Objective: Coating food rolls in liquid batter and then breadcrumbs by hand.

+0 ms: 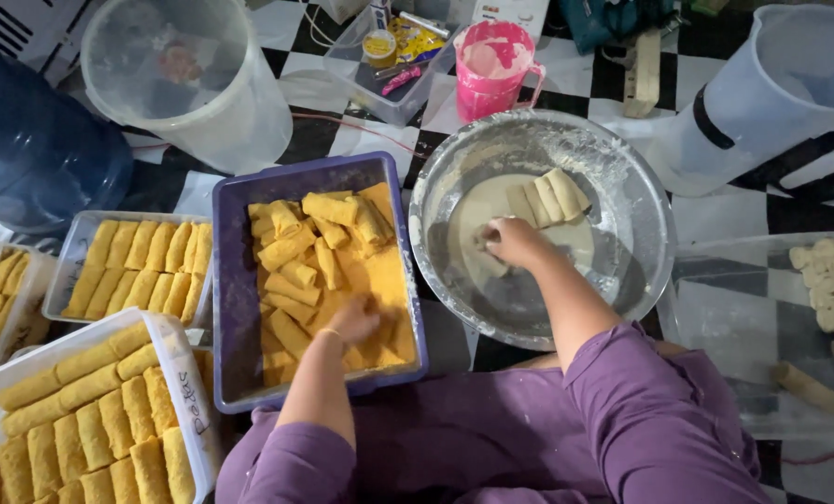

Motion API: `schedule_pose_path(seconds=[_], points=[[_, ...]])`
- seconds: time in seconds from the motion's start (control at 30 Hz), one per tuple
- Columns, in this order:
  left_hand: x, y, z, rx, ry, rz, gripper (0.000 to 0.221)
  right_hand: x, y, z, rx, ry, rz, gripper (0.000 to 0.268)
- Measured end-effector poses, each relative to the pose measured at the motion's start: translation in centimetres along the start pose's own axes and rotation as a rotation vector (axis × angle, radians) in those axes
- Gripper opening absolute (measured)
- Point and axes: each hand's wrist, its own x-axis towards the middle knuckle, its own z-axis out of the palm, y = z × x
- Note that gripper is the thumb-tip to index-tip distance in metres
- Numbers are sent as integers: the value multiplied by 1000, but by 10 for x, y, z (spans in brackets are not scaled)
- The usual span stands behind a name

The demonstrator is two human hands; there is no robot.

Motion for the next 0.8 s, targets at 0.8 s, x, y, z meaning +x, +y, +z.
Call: schedule_pose_path(seconds=[0.8], points=[[-23,42,-17,-901,168,-110,51,-12,-27,38,-249,-56,64,31]])
